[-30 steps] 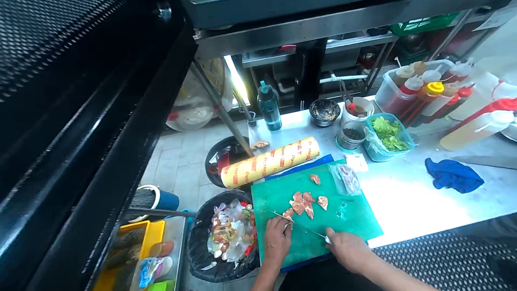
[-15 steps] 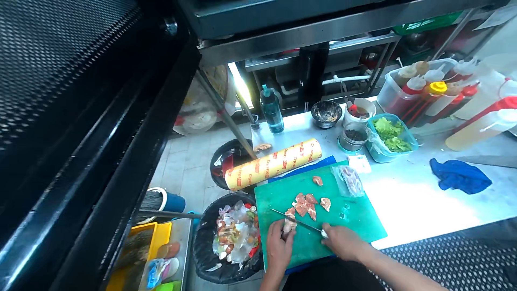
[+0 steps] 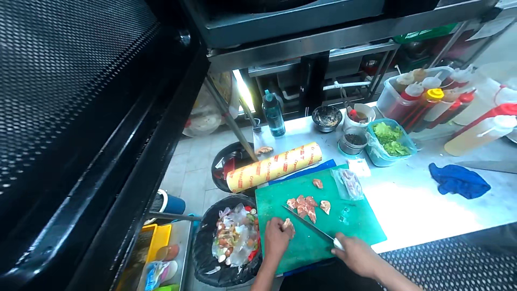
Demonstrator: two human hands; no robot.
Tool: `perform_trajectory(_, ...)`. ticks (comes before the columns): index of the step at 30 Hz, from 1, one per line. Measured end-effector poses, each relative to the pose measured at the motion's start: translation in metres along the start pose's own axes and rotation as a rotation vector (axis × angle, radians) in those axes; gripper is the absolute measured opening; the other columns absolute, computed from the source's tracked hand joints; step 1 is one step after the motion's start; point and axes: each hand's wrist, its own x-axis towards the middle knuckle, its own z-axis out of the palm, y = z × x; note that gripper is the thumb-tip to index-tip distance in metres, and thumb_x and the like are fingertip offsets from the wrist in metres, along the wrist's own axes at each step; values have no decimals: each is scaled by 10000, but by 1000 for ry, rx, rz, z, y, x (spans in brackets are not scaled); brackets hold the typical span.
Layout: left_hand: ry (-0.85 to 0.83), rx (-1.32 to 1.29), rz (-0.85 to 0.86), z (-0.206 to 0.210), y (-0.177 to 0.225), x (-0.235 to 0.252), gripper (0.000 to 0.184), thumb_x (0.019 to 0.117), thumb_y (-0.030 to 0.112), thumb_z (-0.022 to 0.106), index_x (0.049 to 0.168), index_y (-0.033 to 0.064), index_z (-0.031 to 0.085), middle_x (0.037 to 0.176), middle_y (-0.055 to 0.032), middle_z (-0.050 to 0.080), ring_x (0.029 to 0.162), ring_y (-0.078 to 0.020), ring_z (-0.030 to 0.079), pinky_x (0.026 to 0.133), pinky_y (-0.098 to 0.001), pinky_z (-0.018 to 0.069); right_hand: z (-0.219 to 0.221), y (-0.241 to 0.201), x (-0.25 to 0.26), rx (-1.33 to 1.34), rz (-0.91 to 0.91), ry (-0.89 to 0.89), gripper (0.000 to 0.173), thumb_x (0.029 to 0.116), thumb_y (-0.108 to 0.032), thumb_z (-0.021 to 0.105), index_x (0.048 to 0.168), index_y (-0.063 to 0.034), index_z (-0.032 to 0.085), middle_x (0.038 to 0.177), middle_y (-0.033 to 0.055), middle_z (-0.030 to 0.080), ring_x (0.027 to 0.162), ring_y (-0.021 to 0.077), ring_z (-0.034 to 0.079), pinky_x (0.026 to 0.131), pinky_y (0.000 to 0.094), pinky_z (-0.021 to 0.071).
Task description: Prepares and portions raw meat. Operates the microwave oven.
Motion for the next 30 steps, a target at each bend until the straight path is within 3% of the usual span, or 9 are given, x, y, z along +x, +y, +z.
perform_trajectory(2, -12, -172, -129, -4, -6, -6, 439, 951, 499, 675, 1073, 78, 654, 914, -86, 712, 700, -206, 739, 645, -434, 672, 1, 7, -5, 3, -16, -14, 514, 988, -595, 550, 1261, -160, 580, 939, 156, 708, 904, 381, 715, 780, 620, 578)
perform_trajectory(4, 23, -143, -93, -10, -15, -15, 438, 974, 517, 641, 1084, 94, 656, 898, -58, 723, 686, -178, 737, 632, -415, 670, 3, 15, -11, 22, -9, -22, 518, 984, -599, 559, 1262, -162, 583, 931, 153, 708, 899, 373, 715, 780, 616, 578)
perform_trajectory(5, 53, -31, 42, -12, -22, -18, 369, 953, 437, 669, 1141, 119, 676, 1009, -29, 712, 834, -151, 721, 748, -406, 645, 4, 17, -12, 34, -3, -22, 519, 984, -600, 562, 1262, -162, 585, 930, 153, 708, 896, 371, 715, 781, 614, 579)
perform_trajectory(7, 24, 216, 372, -17, -31, -19, 421, 882, 264, 709, 1298, 211, 672, 1349, -3, 623, 1243, -181, 593, 1030, -432, 535, 6, 21, -14, 52, 11, -15, 525, 983, -605, 563, 1261, -160, 586, 929, 155, 708, 889, 369, 716, 779, 612, 582)
perform_trajectory(9, 3, 374, 585, -14, -34, -14, 426, 883, 196, 675, 1300, 281, 687, 1440, 46, 588, 1347, -195, 526, 1087, -419, 496, 7, 21, -14, 67, 21, -9, 533, 978, -614, 563, 1257, -160, 591, 924, 153, 709, 883, 370, 717, 775, 614, 582)
perform_trajectory(11, 18, 415, 570, -8, -30, -8, 288, 938, 253, 631, 1212, 259, 721, 1328, 61, 656, 1258, -161, 586, 1051, -381, 516, 5, 17, -13, 63, 16, -7, 534, 974, -623, 558, 1246, -164, 589, 909, 141, 705, 873, 361, 714, 768, 606, 582)
perform_trajectory(14, 0, 353, 361, -4, -15, -2, 356, 932, 400, 667, 1199, 167, 705, 1180, -25, 690, 1075, -171, 679, 958, -399, 578, -1, 9, -14, 49, -4, -9, 529, 972, -622, 559, 1244, -170, 587, 905, 139, 706, 870, 361, 714, 765, 611, 581)
perform_trajectory(19, 74, 314, 319, 8, -18, -4, 402, 917, 456, 684, 1203, 174, 696, 1148, -21, 688, 1003, -157, 692, 897, -391, 602, -8, 2, -19, -28, -31, -20, 506, 985, -603, 553, 1251, -174, 586, 901, 142, 708, 874, 367, 719, 760, 613, 584)
perform_trajectory(30, 53, 420, 403, 10, -18, -1, 357, 943, 419, 603, 1203, 195, 702, 1171, -9, 690, 1088, -158, 677, 936, -387, 585, -7, -5, -8, -118, -74, -61, 461, 1008, -536, 551, 1265, -153, 568, 932, 153, 706, 893, 381, 719, 760, 615, 587)
